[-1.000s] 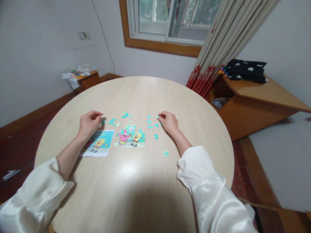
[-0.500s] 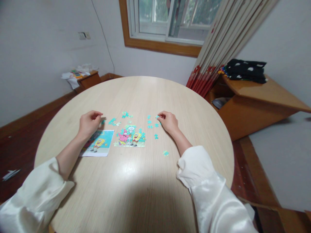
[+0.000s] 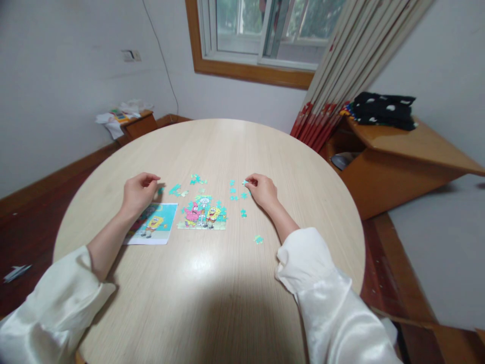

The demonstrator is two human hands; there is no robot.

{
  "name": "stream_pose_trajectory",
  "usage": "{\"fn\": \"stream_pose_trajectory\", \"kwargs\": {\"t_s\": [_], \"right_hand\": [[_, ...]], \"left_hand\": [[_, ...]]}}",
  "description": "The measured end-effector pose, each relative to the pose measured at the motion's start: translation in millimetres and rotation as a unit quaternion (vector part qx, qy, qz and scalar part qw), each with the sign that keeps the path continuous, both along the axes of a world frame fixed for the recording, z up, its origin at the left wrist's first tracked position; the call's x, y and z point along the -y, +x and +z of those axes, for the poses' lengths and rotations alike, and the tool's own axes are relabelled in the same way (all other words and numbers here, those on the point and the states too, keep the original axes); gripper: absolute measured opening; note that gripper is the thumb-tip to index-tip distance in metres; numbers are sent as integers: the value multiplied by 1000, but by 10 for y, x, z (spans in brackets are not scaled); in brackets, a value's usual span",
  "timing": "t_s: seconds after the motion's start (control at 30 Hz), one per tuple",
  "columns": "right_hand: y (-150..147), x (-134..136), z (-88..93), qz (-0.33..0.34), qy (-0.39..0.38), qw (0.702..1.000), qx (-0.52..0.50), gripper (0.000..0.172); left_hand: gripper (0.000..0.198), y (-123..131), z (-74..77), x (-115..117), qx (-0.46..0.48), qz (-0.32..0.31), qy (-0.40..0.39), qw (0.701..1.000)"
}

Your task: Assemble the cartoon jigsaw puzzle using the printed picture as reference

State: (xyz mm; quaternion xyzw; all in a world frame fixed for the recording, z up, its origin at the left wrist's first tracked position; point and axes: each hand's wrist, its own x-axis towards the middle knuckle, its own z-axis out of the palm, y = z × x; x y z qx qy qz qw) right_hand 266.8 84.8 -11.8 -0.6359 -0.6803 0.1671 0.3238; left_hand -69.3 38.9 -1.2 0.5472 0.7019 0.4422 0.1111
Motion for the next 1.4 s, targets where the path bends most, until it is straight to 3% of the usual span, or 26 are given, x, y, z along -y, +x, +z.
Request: {"fn": "stream_pose_trajectory", "kwargs": {"t_s": [1.4], "right_hand": [[12,-5,-8,-9,16,1000,23,13]], "left_hand": [[18,-18,-19,-1,2,2,5,1000]]}}
